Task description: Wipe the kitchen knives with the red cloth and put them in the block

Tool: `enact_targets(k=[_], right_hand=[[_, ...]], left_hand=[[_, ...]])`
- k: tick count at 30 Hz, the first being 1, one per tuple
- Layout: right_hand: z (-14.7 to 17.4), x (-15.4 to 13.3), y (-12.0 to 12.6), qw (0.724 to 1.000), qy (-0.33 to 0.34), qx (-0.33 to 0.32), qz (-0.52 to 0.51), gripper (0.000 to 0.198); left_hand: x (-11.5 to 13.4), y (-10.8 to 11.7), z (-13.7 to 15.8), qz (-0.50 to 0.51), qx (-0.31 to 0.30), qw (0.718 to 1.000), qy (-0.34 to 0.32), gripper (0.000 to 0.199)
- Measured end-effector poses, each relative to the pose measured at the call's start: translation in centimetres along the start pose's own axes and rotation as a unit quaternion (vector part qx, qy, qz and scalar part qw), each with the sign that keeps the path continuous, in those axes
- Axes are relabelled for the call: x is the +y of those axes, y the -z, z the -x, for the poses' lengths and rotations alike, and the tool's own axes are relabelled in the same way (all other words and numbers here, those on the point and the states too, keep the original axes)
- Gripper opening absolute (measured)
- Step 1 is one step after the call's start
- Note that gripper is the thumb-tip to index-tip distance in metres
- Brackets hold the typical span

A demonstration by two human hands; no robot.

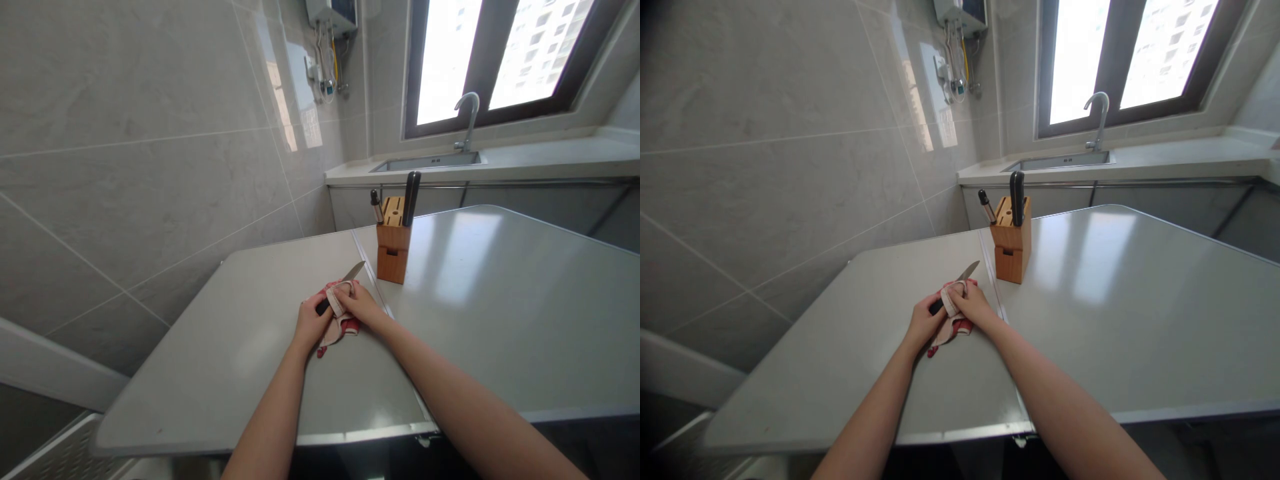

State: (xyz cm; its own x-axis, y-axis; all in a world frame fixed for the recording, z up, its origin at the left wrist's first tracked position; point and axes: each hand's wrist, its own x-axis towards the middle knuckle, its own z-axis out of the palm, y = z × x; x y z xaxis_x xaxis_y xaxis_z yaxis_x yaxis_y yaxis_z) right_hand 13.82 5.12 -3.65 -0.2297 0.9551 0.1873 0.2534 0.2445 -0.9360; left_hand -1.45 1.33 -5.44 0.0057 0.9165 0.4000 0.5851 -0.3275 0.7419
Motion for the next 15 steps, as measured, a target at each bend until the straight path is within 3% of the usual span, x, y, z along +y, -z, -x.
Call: enact_targets(k=[15], right_hand=[[-0.02, 0.41, -0.09, 1.000, -0.006, 0.006, 0.021, 0.028]], left_hand=[[0.10, 0.13, 0.06, -0.004, -0.007, 1.000, -0.006, 0.026]])
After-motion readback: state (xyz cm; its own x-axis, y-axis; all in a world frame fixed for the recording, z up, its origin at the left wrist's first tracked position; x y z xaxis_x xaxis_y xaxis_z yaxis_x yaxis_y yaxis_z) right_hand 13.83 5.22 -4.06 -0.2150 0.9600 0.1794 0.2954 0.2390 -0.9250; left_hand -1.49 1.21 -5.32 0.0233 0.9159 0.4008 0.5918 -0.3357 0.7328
